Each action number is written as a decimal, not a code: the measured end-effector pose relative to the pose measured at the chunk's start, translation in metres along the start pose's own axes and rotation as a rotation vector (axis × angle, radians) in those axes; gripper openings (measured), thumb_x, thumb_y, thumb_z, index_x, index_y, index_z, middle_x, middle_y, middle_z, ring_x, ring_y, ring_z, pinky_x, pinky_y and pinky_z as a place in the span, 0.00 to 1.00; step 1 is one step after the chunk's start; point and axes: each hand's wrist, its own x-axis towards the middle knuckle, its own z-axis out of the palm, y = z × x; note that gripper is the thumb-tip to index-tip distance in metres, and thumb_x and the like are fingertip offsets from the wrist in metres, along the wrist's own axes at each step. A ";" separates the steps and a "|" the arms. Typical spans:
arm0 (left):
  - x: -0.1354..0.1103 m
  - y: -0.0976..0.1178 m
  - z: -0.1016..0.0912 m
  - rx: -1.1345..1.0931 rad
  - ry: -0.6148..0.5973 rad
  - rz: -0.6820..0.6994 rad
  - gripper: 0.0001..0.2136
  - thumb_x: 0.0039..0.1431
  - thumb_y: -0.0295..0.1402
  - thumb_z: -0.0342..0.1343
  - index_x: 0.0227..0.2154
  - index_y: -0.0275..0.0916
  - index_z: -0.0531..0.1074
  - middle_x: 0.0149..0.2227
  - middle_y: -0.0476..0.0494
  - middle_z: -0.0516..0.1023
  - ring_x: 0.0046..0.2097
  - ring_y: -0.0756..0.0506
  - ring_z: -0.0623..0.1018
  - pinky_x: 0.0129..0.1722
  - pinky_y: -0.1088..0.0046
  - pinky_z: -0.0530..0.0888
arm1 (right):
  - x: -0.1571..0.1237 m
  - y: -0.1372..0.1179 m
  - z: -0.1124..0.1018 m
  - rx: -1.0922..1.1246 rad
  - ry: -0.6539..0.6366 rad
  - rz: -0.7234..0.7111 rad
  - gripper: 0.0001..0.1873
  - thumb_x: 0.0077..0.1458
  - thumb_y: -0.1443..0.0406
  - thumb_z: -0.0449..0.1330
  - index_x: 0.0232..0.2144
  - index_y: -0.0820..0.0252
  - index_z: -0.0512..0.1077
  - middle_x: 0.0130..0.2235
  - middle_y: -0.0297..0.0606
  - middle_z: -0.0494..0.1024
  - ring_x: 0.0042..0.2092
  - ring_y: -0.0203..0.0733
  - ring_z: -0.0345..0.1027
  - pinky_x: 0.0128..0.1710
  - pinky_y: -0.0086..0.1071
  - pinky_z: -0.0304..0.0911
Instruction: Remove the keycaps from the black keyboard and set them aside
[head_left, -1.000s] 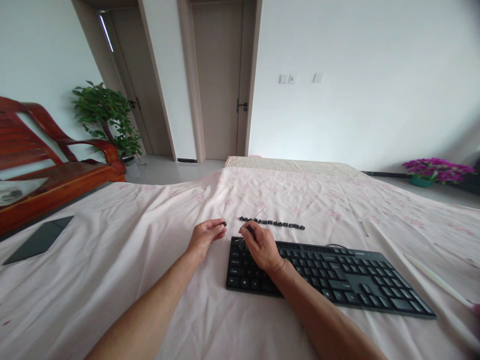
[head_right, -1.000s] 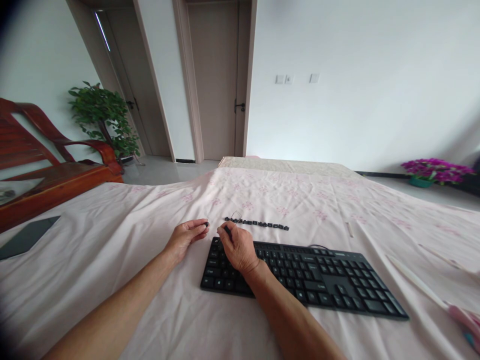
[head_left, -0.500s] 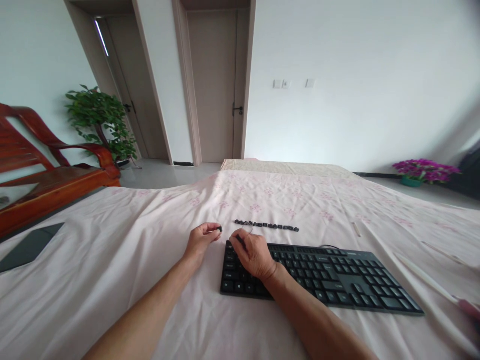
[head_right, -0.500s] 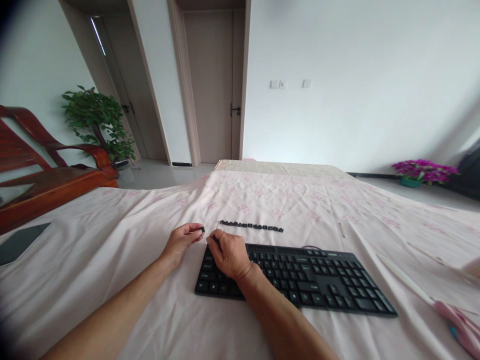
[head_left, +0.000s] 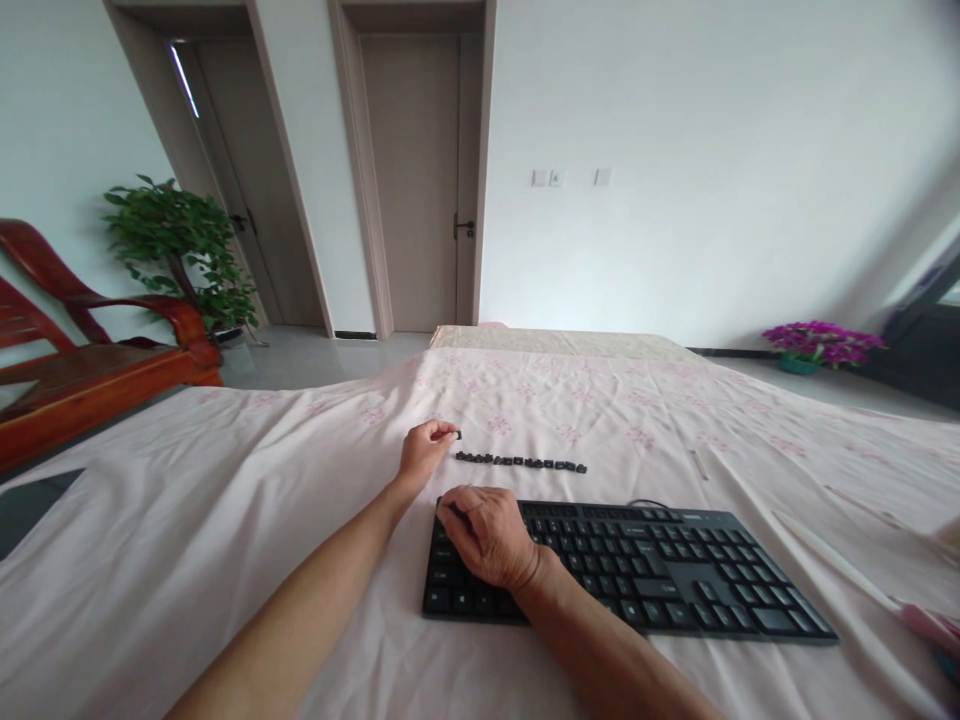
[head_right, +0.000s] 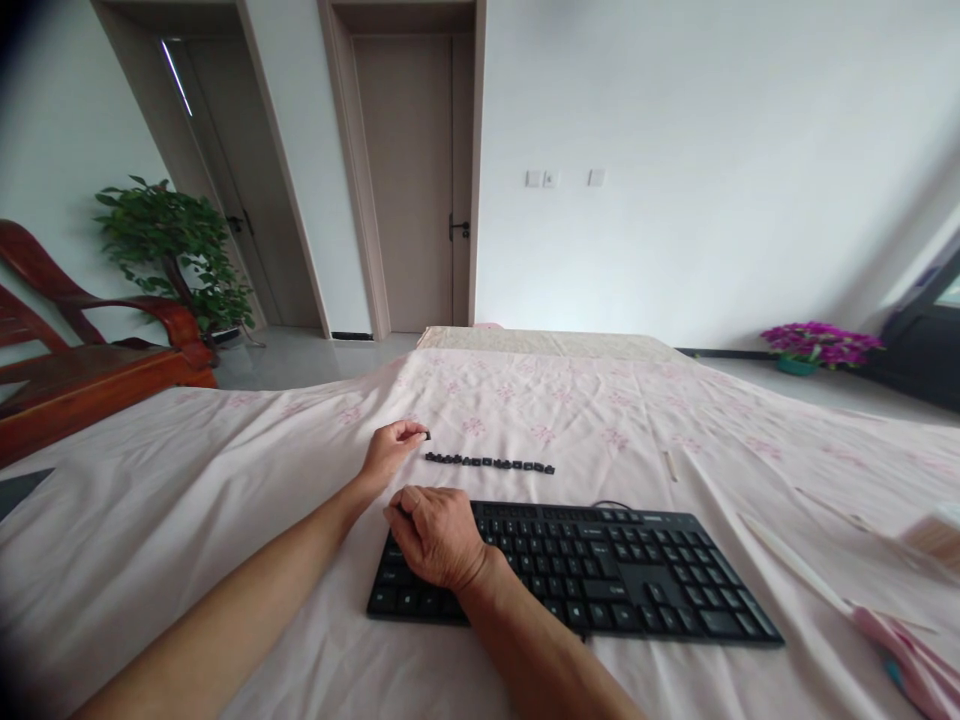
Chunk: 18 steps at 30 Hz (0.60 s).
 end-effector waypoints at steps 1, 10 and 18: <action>0.001 -0.002 0.002 0.024 -0.010 0.008 0.09 0.48 0.34 0.58 0.31 0.36 0.77 0.33 0.43 0.80 0.36 0.46 0.77 0.39 0.72 0.71 | 0.000 0.000 0.000 -0.003 0.001 -0.002 0.09 0.61 0.64 0.48 0.34 0.59 0.67 0.27 0.36 0.73 0.29 0.37 0.68 0.33 0.27 0.57; 0.003 -0.013 0.007 0.219 -0.048 0.007 0.08 0.50 0.33 0.56 0.32 0.38 0.77 0.33 0.46 0.81 0.36 0.47 0.78 0.37 0.75 0.71 | 0.001 0.003 0.004 -0.031 -0.007 -0.016 0.07 0.60 0.65 0.49 0.34 0.60 0.66 0.27 0.35 0.73 0.28 0.36 0.67 0.32 0.27 0.57; 0.002 -0.011 0.004 0.351 -0.063 0.008 0.06 0.51 0.33 0.57 0.31 0.40 0.77 0.33 0.47 0.81 0.37 0.47 0.78 0.37 0.76 0.70 | 0.002 0.003 0.004 -0.033 -0.018 -0.001 0.07 0.60 0.65 0.49 0.33 0.60 0.66 0.26 0.35 0.73 0.28 0.36 0.66 0.32 0.27 0.57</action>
